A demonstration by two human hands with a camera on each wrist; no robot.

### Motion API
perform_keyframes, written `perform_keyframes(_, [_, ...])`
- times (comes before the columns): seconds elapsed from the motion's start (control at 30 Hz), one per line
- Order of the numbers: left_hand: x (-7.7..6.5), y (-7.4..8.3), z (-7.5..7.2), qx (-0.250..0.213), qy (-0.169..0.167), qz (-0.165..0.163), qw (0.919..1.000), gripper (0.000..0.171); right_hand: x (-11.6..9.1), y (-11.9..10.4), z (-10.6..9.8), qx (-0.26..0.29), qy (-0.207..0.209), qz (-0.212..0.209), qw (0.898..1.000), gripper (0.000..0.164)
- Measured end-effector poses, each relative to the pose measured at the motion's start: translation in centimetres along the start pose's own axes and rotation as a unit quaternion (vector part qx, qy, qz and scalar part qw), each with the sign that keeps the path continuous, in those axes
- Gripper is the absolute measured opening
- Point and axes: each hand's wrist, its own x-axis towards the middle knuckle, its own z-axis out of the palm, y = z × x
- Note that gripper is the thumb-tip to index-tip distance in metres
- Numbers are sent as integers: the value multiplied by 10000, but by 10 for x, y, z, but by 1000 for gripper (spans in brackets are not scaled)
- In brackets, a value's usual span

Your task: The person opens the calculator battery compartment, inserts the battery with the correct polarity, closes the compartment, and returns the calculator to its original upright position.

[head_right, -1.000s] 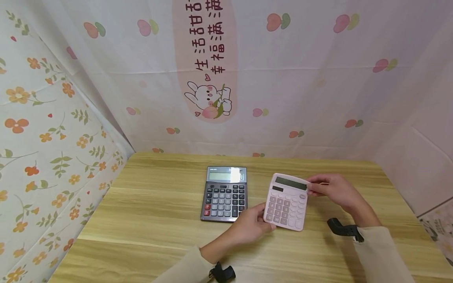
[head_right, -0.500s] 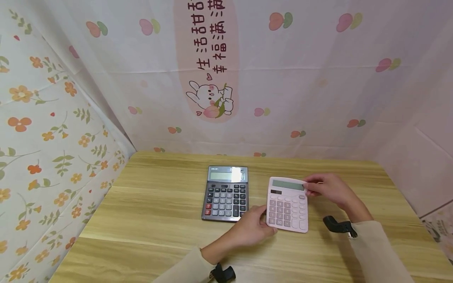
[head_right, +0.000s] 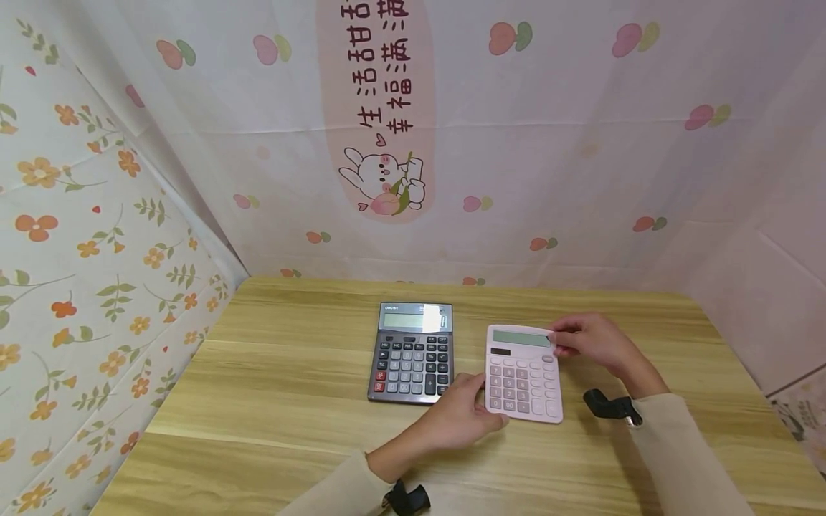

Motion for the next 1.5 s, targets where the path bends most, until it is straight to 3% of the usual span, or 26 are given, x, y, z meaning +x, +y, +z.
perform_keyframes(0.5, [0, 2, 2, -90, 66, -171, 9998, 71, 4, 0, 3, 117, -65, 116, 9998, 29])
perform_keyframes(0.97, [0, 1, 3, -119, 75, -182, 9997, 68, 1, 3, 12, -249, 231, -4, 9994, 31])
perform_keyframes(1.27, [-2, 2, 3, 39, -65, -212, 9997, 75, -30, -4, 25, -822, 360, -144, 9959, 65])
perform_keyframes(1.5, [-7, 5, -1, 542, -45, -69, 9985, 75, -55, -9, 41, -648, 72, -389, 9971, 98])
